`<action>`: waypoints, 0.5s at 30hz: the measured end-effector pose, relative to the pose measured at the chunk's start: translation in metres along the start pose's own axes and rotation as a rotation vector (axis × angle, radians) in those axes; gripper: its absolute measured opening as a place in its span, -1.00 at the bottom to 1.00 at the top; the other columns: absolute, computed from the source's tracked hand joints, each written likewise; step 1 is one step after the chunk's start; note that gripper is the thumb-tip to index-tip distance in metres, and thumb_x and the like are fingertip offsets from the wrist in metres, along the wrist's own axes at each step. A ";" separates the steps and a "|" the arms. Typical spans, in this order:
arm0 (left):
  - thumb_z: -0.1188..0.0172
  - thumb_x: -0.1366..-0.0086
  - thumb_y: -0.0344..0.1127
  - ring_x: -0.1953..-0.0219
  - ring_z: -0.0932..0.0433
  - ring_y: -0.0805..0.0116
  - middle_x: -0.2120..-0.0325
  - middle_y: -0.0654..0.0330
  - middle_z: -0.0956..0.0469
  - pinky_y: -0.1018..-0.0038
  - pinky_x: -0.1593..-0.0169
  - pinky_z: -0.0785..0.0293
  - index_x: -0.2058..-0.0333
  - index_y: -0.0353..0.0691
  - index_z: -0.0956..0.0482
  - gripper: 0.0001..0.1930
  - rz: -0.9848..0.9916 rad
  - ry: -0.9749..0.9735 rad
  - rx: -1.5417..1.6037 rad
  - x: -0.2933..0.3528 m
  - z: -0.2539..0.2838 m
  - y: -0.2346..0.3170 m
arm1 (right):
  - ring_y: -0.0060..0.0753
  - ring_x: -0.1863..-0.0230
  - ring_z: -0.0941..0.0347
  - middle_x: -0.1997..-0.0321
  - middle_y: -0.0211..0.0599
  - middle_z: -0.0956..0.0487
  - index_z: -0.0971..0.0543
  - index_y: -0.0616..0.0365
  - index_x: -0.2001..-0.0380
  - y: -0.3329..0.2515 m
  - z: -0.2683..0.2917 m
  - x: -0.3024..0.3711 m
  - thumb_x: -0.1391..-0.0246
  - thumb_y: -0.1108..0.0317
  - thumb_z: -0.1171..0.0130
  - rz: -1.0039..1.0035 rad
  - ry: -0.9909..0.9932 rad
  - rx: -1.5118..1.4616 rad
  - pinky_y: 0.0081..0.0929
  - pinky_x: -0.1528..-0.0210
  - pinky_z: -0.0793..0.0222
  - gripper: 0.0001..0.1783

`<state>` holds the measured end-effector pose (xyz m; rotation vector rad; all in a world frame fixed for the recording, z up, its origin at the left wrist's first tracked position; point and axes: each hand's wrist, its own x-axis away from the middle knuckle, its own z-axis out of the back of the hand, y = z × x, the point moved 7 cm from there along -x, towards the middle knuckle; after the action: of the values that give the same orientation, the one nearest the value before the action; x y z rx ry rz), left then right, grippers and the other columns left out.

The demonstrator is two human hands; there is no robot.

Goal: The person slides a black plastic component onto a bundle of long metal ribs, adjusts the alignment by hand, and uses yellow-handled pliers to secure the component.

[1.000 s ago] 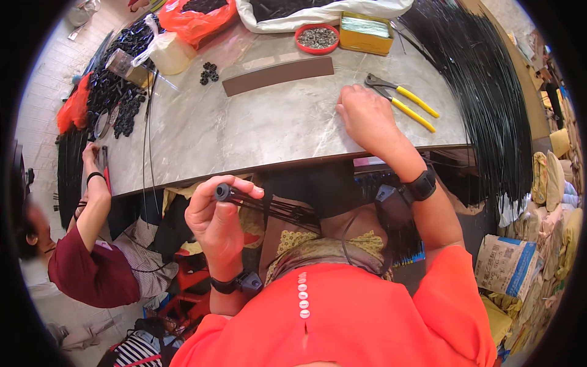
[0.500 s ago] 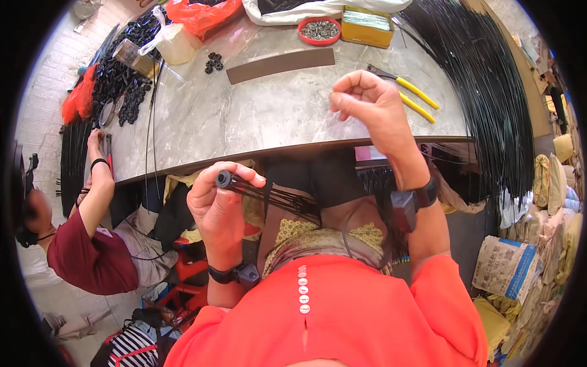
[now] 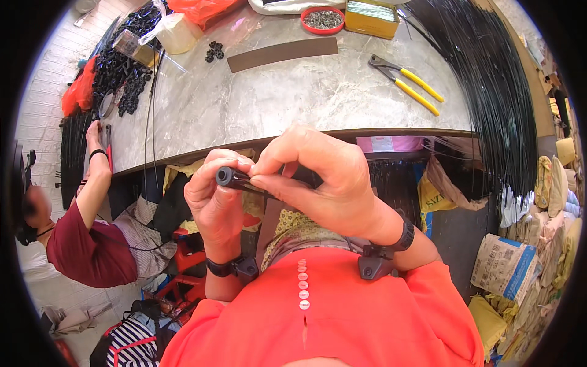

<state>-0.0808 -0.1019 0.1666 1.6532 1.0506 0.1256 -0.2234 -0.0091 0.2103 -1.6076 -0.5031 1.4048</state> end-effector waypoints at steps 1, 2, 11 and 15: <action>-0.35 -0.22 -0.42 0.18 -0.59 0.16 0.18 -0.06 -0.53 0.30 0.07 -0.57 0.07 -0.45 -0.59 -0.67 0.002 0.005 -0.001 0.001 0.001 0.000 | -0.42 0.34 -0.53 0.37 -0.29 -0.62 -0.56 0.21 0.35 -0.003 -0.001 -0.001 0.09 0.71 -0.37 0.007 -0.034 0.026 -0.53 0.29 -0.42 -0.74; -0.35 -0.21 -0.43 0.17 -0.59 0.17 0.18 -0.06 -0.53 0.31 0.07 -0.56 0.07 -0.46 -0.59 -0.66 0.004 0.010 -0.002 0.001 0.001 0.000 | -0.35 0.30 -0.57 0.37 -0.26 -0.63 -0.54 0.21 0.35 -0.005 -0.003 -0.001 0.12 0.76 -0.36 0.013 -0.067 0.051 -0.48 0.25 -0.44 -0.71; -0.37 -0.18 -0.47 0.12 -0.56 0.24 0.16 -0.04 -0.55 0.41 0.02 -0.50 0.08 -0.47 -0.61 -0.66 -0.003 0.018 -0.036 0.003 0.002 0.001 | -0.34 0.35 -0.57 0.40 -0.27 -0.63 -0.54 0.21 0.36 -0.012 -0.009 -0.005 0.12 0.74 -0.37 0.148 -0.075 0.144 -0.49 0.32 -0.47 -0.72; -0.37 -0.17 -0.47 0.12 -0.56 0.24 0.17 -0.04 -0.56 0.41 0.02 -0.50 0.08 -0.47 -0.61 -0.66 -0.005 0.021 -0.029 0.004 0.001 0.003 | -0.34 0.36 -0.57 0.40 -0.28 -0.62 -0.54 0.21 0.37 -0.013 -0.009 -0.006 0.12 0.73 -0.38 0.173 -0.084 0.164 -0.50 0.33 -0.47 -0.72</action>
<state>-0.0764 -0.1002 0.1670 1.6260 1.0644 0.1549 -0.2136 -0.0104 0.2238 -1.4931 -0.2931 1.6049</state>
